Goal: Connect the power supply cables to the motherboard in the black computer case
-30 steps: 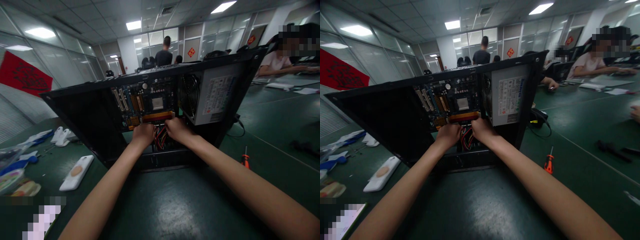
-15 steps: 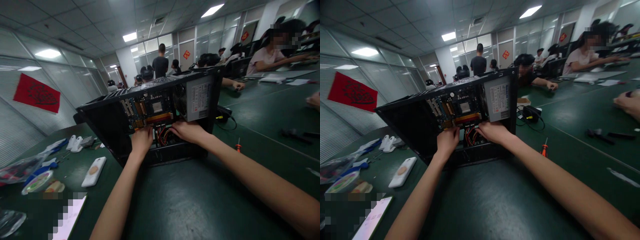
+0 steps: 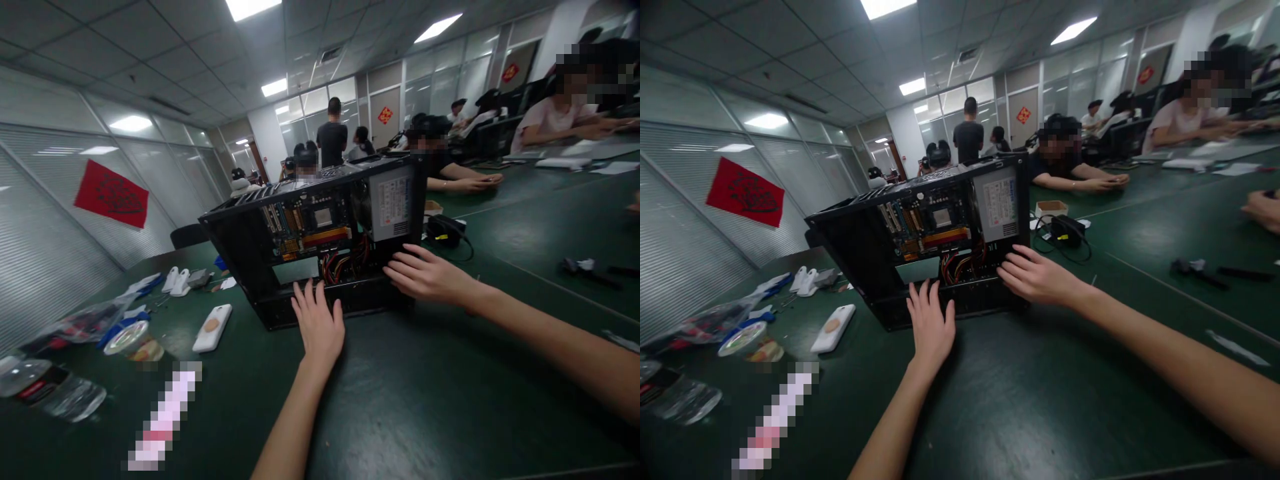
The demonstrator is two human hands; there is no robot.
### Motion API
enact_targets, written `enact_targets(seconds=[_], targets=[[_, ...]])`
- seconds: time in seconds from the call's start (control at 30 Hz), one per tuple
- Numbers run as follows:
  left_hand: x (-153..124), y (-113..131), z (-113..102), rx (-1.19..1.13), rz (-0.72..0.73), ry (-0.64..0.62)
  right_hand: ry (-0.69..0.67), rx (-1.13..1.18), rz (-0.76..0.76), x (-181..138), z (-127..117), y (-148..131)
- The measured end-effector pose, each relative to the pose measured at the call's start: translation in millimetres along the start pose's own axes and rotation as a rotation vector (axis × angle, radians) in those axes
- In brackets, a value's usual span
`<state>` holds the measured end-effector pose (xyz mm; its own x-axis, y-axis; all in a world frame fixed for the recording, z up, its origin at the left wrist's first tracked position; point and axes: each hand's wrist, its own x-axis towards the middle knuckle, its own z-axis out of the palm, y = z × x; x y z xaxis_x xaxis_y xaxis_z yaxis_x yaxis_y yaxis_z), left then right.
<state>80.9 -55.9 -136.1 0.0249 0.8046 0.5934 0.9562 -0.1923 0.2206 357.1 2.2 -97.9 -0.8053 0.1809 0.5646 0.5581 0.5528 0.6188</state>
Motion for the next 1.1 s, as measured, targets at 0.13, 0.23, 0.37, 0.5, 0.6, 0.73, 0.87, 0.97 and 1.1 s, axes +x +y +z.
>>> enact_targets(seconds=[0.13,0.23,0.37,0.5,0.6,0.73,0.87,0.97,1.1], targets=[[3.9,11.4,5.5,-0.027,-0.087,-0.013,-0.113,-0.025,0.059,8.7,-0.4,0.9],[11.0,20.5,14.4,-0.075,-0.155,-0.027,-0.226,-0.049,0.171,14.3,-3.2,-11.3],[24.8,19.5,23.0,-0.183,-0.241,-0.164,-0.255,0.011,0.231,16.8,-8.6,-20.4],[37.3,1.9,23.9,-0.24,-0.218,-0.23,-0.241,-0.064,0.192,23.1,-16.9,-27.9],[44.2,-17.5,24.5,-0.29,-0.169,-0.231,-0.253,-0.162,0.157,34.5,-25.8,-42.2],[54.7,-42.7,30.8,-0.401,-0.123,-0.143,-0.25,-0.195,0.13,56.0,-35.7,-67.2],[68.2,-56.4,39.0,-0.502,-0.156,-0.047,-0.24,-0.177,0.1,81.0,-36.9,-88.2],[79.4,-61.5,43.3,-0.532,-0.187,0.006,-0.244,-0.155,0.081,100.1,-33.1,-100.9],[91.7,-76.5,45.2,-0.58,-0.178,0.081,-0.245,-0.123,0.078,125.9,-27.6,-121.3]])
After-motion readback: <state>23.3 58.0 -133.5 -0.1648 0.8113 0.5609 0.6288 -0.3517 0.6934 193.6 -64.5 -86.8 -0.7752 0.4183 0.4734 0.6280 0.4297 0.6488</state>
